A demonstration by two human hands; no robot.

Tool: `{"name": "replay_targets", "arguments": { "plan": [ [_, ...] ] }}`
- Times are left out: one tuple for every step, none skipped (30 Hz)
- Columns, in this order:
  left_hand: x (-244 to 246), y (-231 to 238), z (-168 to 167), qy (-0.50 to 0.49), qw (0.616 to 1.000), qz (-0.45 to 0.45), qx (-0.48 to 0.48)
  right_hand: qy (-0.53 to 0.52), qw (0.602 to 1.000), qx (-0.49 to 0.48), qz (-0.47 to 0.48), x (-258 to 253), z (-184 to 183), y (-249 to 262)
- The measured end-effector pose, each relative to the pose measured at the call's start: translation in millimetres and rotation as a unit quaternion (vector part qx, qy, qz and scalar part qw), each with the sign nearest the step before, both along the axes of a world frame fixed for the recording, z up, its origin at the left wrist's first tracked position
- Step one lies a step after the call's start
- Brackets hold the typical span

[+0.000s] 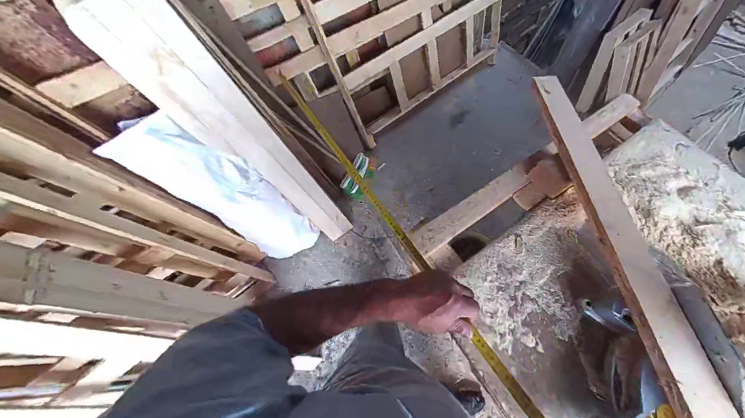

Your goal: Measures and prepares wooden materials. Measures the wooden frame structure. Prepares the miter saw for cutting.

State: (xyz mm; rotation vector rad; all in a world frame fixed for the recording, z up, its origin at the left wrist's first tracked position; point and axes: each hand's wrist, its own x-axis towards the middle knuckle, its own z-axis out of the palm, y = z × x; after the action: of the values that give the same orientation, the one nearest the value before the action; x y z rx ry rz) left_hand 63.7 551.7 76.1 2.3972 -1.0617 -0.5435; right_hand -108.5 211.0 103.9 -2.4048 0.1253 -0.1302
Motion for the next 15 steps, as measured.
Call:
{"name": "replay_targets", "arguments": {
  "plan": [
    [-0.6,18.0,-4.3,0.036,0.999,0.015,0.004,0.007,0.999,-0.030,0.028,26.0,6.5,36.7],
    [1.1,36.1,-10.1,0.071,0.997,0.027,0.001,0.016,0.997,-0.057,0.058,49.9,12.1,71.2],
    [4.6,54.9,-16.7,0.107,0.994,0.034,-0.010,0.025,0.993,-0.076,0.081,71.2,16.3,104.0],
    [9.3,72.9,-23.3,0.141,0.989,0.037,-0.034,0.032,0.991,-0.088,0.100,90.6,19.0,134.2],
    [13.9,90.8,-28.3,0.175,0.981,0.042,-0.066,0.037,0.987,-0.099,0.119,109.4,21.0,162.1],
    [18.0,107.9,-30.5,0.207,0.973,0.051,-0.093,0.032,0.984,-0.112,0.135,126.8,22.0,188.5],
    [23.5,124.1,-30.8,0.229,0.965,0.060,-0.114,0.022,0.981,-0.125,0.148,144.1,21.5,212.9],
    [29.1,139.7,-31.3,0.246,0.958,0.072,-0.126,0.008,0.978,-0.137,0.157,159.7,18.9,235.6],
    [34.1,155.1,-33.1,0.259,0.952,0.085,-0.136,-0.005,0.976,-0.145,0.163,172.8,14.6,257.3],
    [41.4,170.5,-34.3,0.275,0.947,0.094,-0.139,-0.012,0.975,-0.146,0.169,185.8,9.5,278.4],
    [51.0,185.1,-35.2,0.287,0.942,0.104,-0.138,-0.013,0.973,-0.147,0.175,199.4,4.5,298.9],
    [62.0,198.1,-35.8,0.295,0.939,0.110,-0.138,-0.003,0.972,-0.146,0.183,213.1,1.2,318.4],
    [73.4,209.3,-37.1,0.299,0.937,0.113,-0.140,0.024,0.970,-0.143,0.195,227.1,0.1,336.3],
    [85.6,219.7,-39.0,0.299,0.936,0.111,-0.151,0.057,0.966,-0.139,0.212,241.9,-0.5,352.3],
    [98.9,230.2,-41.3,0.299,0.935,0.104,-0.161,0.087,0.960,-0.139,0.228,257.4,-1.7,365.8]
  ]
}}
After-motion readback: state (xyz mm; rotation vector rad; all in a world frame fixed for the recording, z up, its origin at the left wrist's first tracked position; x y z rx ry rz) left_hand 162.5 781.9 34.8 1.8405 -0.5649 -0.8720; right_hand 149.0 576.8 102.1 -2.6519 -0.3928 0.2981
